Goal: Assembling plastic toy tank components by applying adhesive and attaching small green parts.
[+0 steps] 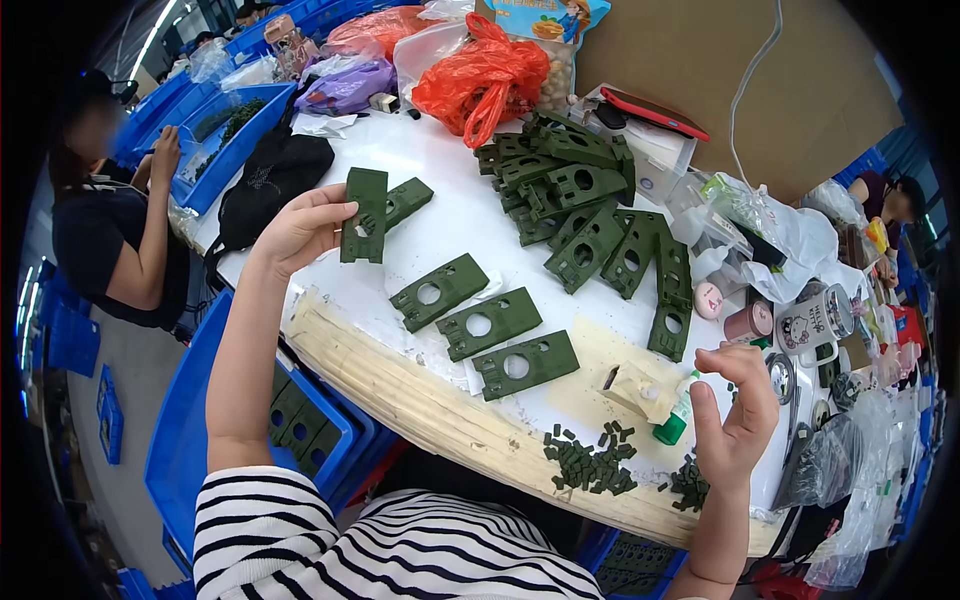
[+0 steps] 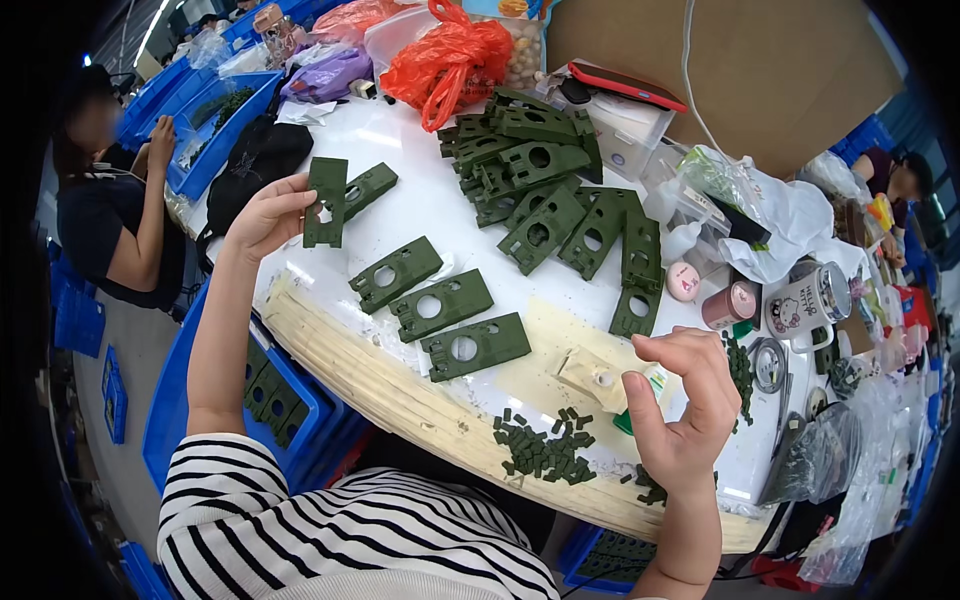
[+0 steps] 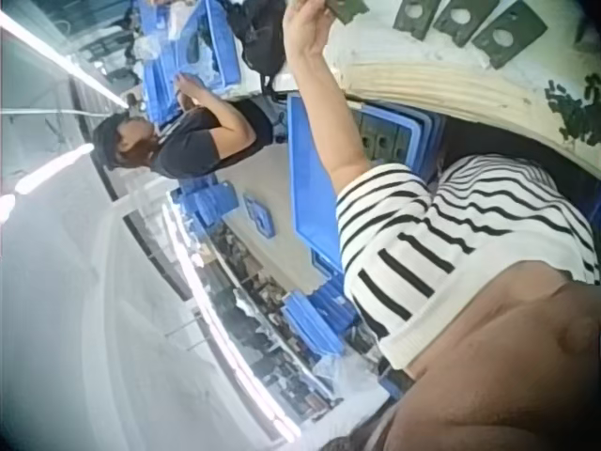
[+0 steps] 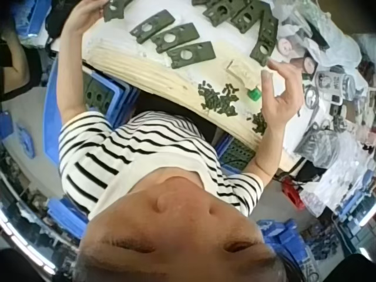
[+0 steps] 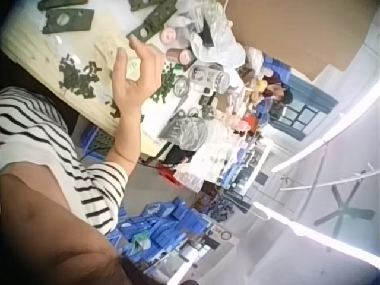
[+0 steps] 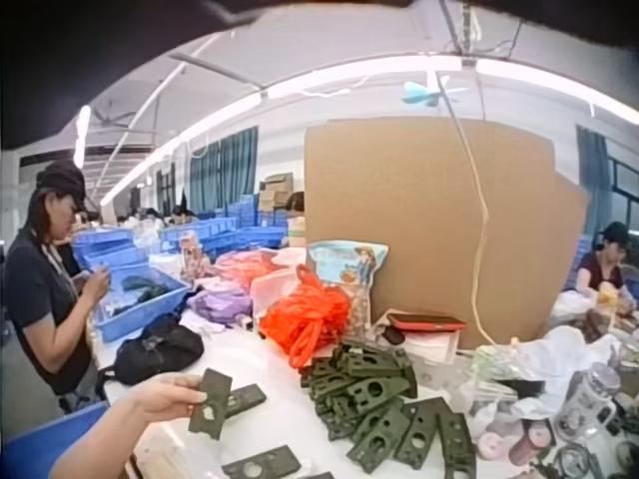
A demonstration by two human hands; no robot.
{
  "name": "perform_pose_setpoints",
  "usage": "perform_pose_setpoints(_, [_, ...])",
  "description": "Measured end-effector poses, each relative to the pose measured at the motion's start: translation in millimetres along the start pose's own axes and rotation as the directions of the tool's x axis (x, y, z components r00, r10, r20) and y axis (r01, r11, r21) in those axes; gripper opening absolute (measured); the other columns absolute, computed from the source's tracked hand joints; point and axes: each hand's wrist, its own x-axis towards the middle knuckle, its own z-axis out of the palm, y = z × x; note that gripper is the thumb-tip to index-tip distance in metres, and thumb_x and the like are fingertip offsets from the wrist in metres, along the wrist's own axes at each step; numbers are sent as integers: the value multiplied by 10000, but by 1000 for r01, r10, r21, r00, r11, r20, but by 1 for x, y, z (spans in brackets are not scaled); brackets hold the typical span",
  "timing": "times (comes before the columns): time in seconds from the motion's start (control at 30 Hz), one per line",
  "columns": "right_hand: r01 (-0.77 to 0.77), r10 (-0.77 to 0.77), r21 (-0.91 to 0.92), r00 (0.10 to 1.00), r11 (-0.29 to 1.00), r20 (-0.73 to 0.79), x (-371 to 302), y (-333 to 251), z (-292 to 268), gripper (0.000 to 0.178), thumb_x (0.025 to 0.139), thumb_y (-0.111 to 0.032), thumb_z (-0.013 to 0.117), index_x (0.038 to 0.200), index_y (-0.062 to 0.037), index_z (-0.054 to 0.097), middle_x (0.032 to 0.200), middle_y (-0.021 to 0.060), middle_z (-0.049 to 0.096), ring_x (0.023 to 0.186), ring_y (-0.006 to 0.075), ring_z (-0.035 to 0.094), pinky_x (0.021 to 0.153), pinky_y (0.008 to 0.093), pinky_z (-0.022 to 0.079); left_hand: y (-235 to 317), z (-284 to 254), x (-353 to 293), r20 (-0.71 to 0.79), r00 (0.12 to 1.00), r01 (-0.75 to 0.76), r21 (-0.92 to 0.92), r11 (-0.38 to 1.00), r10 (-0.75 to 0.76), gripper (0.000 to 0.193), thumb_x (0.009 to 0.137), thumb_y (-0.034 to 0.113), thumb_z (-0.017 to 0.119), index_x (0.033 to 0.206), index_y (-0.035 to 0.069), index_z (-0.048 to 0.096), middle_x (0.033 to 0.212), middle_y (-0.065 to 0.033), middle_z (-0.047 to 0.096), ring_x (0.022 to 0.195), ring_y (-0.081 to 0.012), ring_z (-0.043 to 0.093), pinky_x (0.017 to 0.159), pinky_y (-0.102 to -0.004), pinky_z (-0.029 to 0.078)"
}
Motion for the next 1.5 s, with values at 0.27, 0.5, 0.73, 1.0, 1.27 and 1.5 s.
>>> perform_pose_setpoints(0.27, [28,-28,7,999,1000,32,0,-2,8,204,754,-6,724,951,30,681,843,127,650,798,261,591,757,349,466,11,29,34,-45,976,212,405,890,-212,528,917,41,637,1409,12,451,1097,-15,633,943,-81,616,832,-260,518])
perform_pose_setpoints(0.5, [42,-41,-21,998,999,48,2,-1,2,206,754,-3,722,953,30,676,813,118,653,779,259,593,760,357,467,0,40,59,-39,991,120,696,708,-129,419,904,51,656,1313,8,573,1018,-6,624,889,-67,585,770,-241,480])
perform_pose_setpoints(0.73, [37,-35,-32,997,999,74,3,-1,4,235,750,-4,727,977,25,676,825,118,656,782,259,597,757,355,470,-19,55,48,-22,984,-61,888,456,176,558,804,176,782,1287,-17,581,1052,-150,664,883,-212,647,821,-316,521])
perform_pose_setpoints(1.0, [32,-28,-41,995,999,95,3,0,3,256,747,-12,736,995,20,678,825,113,654,782,257,596,752,349,471,-21,67,46,0,967,-54,978,204,254,577,743,182,796,1246,-14,591,1124,-216,660,1030,-331,654,893,-387,523])
perform_pose_setpoints(1.27, [21,-18,-35,997,999,81,4,0,3,260,748,-20,738,998,18,679,821,107,652,787,249,595,762,342,465,-18,72,33,40,933,-49,999,16,358,471,789,190,766,1194,6,613,1060,-190,679,999,-320,659,884,-379,512])
perform_pose_setpoints(1.5, [-38,40,-35,998,999,50,1,7,-1,240,774,-29,721,1005,20,676,830,108,648,789,235,586,768,336,456,-15,108,-37,57,975,-135,920,367,214,629,759,182,809,1313,42,546,1154,-171,637,1078,-277,606,919,-397,488])
